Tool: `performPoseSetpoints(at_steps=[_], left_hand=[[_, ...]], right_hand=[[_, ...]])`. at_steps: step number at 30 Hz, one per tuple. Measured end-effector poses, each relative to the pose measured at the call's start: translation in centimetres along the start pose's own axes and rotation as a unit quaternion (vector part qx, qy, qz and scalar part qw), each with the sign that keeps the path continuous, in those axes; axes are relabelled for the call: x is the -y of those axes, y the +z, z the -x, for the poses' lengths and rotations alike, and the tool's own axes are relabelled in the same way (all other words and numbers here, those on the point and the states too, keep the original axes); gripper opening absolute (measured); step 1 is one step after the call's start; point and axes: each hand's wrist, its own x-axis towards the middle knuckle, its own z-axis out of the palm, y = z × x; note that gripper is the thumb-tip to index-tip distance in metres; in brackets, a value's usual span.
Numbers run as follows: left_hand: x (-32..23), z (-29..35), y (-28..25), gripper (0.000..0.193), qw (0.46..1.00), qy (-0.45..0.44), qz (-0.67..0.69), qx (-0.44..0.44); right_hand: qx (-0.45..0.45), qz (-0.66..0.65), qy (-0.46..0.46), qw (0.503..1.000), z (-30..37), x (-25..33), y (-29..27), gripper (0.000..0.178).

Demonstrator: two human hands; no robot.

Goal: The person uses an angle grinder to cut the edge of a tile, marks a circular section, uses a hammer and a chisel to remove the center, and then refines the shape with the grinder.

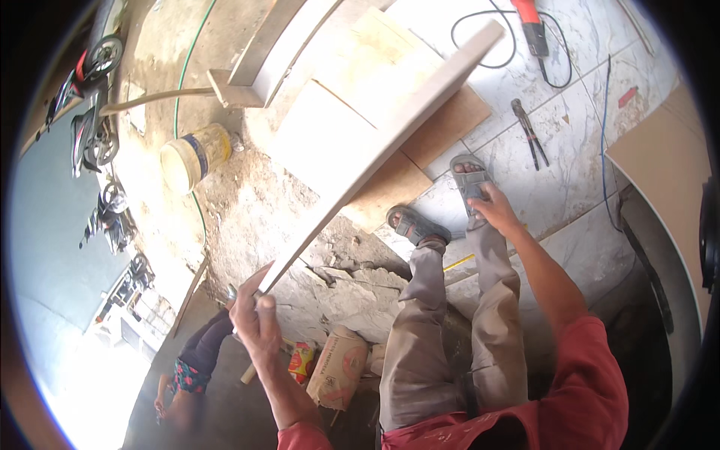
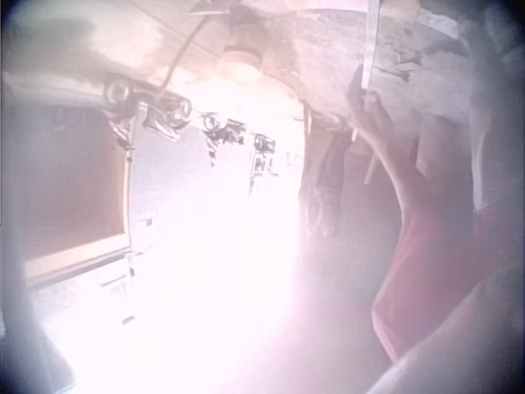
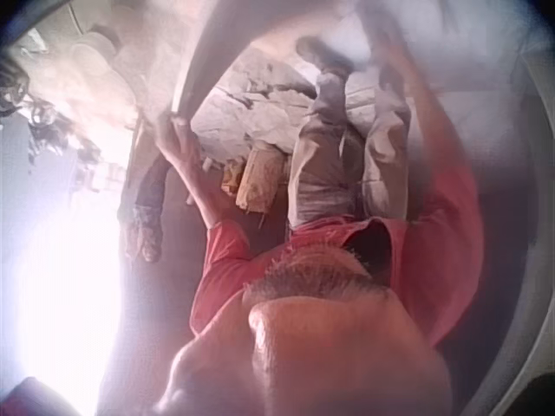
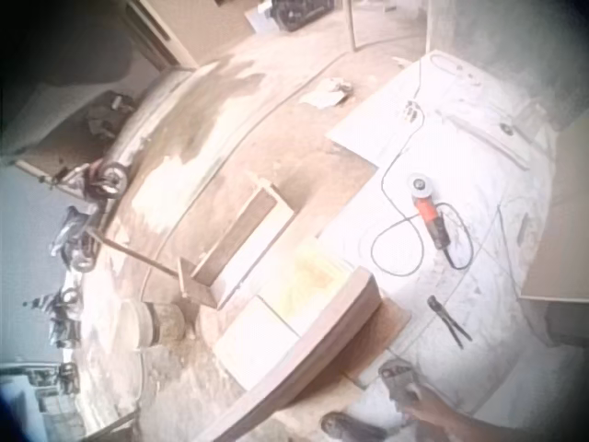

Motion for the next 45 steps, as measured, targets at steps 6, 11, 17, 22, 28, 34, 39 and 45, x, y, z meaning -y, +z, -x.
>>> performPoseSetpoints(at_steps=[6, 11, 17, 22, 28, 34, 39, 45], left_hand=[[-0.9, 0.8, -1.3, 0.034, 0.996, 0.054, 0.065, 0.041], [-0.8, 1.7, -1.4, 0.019, 0.990, 0.022, 0.136, 0.044], [-0.3, 2.6, -0.9, 0.024, 0.989, 0.017, 0.139, 0.055], [0.4, 3.2, -0.1, 0.027, 0.988, 0.050, 0.145, 0.002], [0.6, 3.6, -0.1, 0.025, 0.986, 0.043, 0.157, 0.026], [0.6, 3.2, -0.3, 0.024, 0.983, 0.060, 0.171, 0.027], [0.3, 3.1, -0.8, 0.025, 0.980, 0.051, 0.185, 0.044], [0.2, 3.5, -0.3, 0.025, 0.978, 0.049, 0.197, 0.046]], right_hand=[[0.155, -0.098, -0.118, 0.976, 19.1, 14.5, 13.6, 0.056], [0.152, -0.146, -0.139, 0.968, 22.3, 18.1, 21.8, 0.050], [0.115, -0.155, -0.107, 0.975, 22.5, 18.4, 23.7, 0.047], [0.103, -0.195, -0.096, 0.971, 23.7, 18.4, 24.5, 0.042], [0.086, -0.221, -0.117, 0.964, 24.2, 18.8, 24.8, 0.043], [0.102, -0.175, -0.083, 0.976, 24.5, 19.7, 24.8, 0.041], [0.122, -0.223, -0.075, 0.964, 24.5, 19.4, 24.2, 0.041], [0.092, -0.120, -0.040, 0.988, 25.2, 20.8, 24.2, 0.043]])
